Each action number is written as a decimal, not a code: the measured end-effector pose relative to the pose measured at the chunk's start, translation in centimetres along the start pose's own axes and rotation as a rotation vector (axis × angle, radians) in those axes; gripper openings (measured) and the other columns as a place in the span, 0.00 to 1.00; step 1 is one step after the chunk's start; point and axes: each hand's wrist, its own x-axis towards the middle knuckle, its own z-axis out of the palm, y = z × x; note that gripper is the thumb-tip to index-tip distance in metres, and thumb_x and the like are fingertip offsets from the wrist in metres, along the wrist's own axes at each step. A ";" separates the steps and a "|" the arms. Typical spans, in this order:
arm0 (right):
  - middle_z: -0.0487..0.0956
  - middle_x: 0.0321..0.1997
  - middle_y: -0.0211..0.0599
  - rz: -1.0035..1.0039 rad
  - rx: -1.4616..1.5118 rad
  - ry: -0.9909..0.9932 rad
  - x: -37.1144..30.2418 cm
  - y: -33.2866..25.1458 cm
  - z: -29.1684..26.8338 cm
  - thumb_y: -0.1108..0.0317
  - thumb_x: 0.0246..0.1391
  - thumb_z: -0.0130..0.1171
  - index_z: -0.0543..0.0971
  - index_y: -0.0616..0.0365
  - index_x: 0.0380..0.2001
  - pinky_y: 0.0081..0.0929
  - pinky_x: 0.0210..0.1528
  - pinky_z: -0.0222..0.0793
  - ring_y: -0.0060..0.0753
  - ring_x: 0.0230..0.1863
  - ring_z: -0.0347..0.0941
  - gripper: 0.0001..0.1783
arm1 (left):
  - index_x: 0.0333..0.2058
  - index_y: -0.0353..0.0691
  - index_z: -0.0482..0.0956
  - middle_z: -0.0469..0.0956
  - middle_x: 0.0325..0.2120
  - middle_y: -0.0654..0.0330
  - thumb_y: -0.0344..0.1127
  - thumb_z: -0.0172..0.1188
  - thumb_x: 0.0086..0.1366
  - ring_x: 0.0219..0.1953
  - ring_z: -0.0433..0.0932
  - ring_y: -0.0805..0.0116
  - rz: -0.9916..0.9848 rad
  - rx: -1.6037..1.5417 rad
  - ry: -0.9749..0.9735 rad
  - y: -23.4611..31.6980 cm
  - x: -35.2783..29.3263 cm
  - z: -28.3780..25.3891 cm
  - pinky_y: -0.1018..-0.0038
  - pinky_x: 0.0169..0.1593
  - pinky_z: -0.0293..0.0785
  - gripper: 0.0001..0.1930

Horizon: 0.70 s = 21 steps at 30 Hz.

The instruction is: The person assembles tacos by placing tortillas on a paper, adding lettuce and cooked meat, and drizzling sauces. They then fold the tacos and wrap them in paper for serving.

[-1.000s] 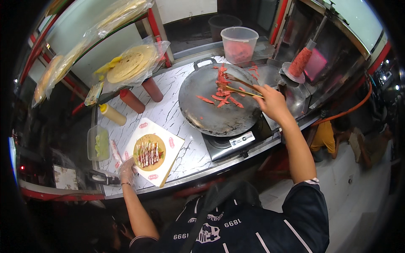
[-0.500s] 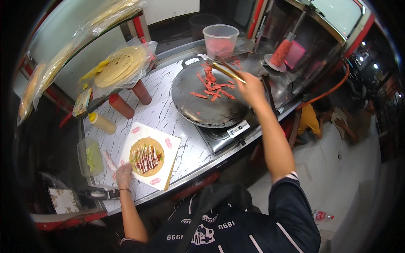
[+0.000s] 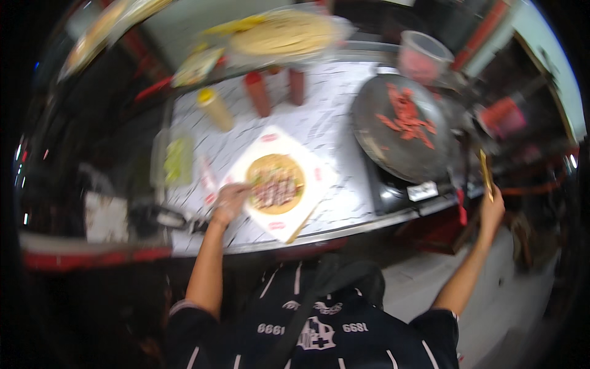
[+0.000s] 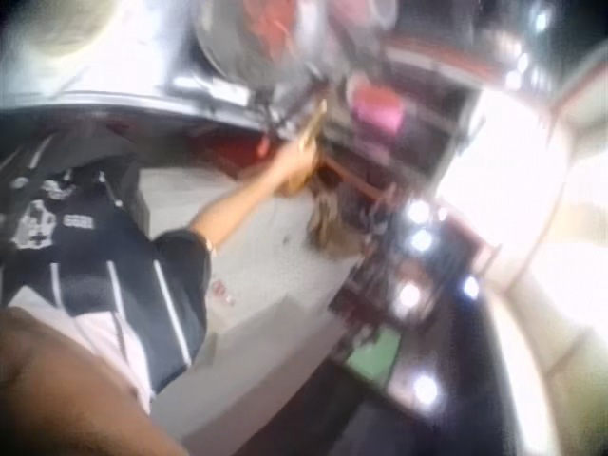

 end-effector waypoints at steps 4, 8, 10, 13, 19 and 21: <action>0.84 0.52 0.56 -0.008 -0.230 -0.068 1.2 5.4 3.0 0.50 0.68 0.58 0.81 0.60 0.56 0.46 0.57 0.74 0.60 0.56 0.79 0.26 | 0.46 0.41 0.88 0.85 0.41 0.48 0.34 0.66 0.61 0.45 0.83 0.52 0.044 -0.036 -0.051 -1.9 0.3 0.3 0.65 0.54 0.77 0.15; 0.83 0.52 0.59 -0.035 -0.222 -0.137 1.7 5.7 6.1 0.50 0.67 0.57 0.81 0.62 0.56 0.49 0.58 0.72 0.62 0.56 0.78 0.27 | 0.45 0.43 0.89 0.85 0.37 0.52 0.33 0.70 0.58 0.41 0.83 0.57 0.025 0.141 0.046 -0.5 0.2 0.1 0.66 0.50 0.78 0.15; 0.83 0.52 0.59 -0.019 -0.227 -0.144 1.8 5.0 7.2 0.50 0.67 0.56 0.80 0.63 0.55 0.49 0.57 0.72 0.63 0.56 0.78 0.27 | 0.40 0.42 0.90 0.85 0.33 0.52 0.35 0.71 0.57 0.39 0.83 0.58 -0.021 0.127 0.132 -0.3 0.0 1.2 0.66 0.49 0.78 0.11; 0.83 0.51 0.60 0.005 -0.238 -0.156 1.8 2.1 7.7 0.49 0.67 0.57 0.80 0.62 0.56 0.50 0.56 0.73 0.63 0.55 0.79 0.28 | 0.37 0.41 0.91 0.84 0.29 0.52 0.37 0.72 0.57 0.37 0.82 0.59 -0.068 0.022 0.211 -1.9 -0.2 2.3 0.66 0.50 0.77 0.10; 0.81 0.55 0.61 -0.027 -0.257 -0.113 1.5 2.7 7.4 0.46 0.65 0.59 0.78 0.61 0.59 0.50 0.58 0.71 0.63 0.58 0.76 0.32 | 0.27 0.37 0.84 0.80 0.29 0.54 0.37 0.72 0.57 0.34 0.80 0.55 -0.152 0.010 0.381 0.3 1.2 4.0 0.62 0.45 0.76 0.10; 0.80 0.56 0.60 -0.027 -0.314 -0.074 1.5 2.7 7.2 0.47 0.64 0.60 0.78 0.61 0.59 0.50 0.58 0.71 0.63 0.58 0.76 0.31 | 0.28 0.39 0.83 0.79 0.31 0.54 0.36 0.70 0.57 0.35 0.79 0.54 -0.007 0.073 0.450 -0.1 1.5 4.3 0.59 0.42 0.76 0.08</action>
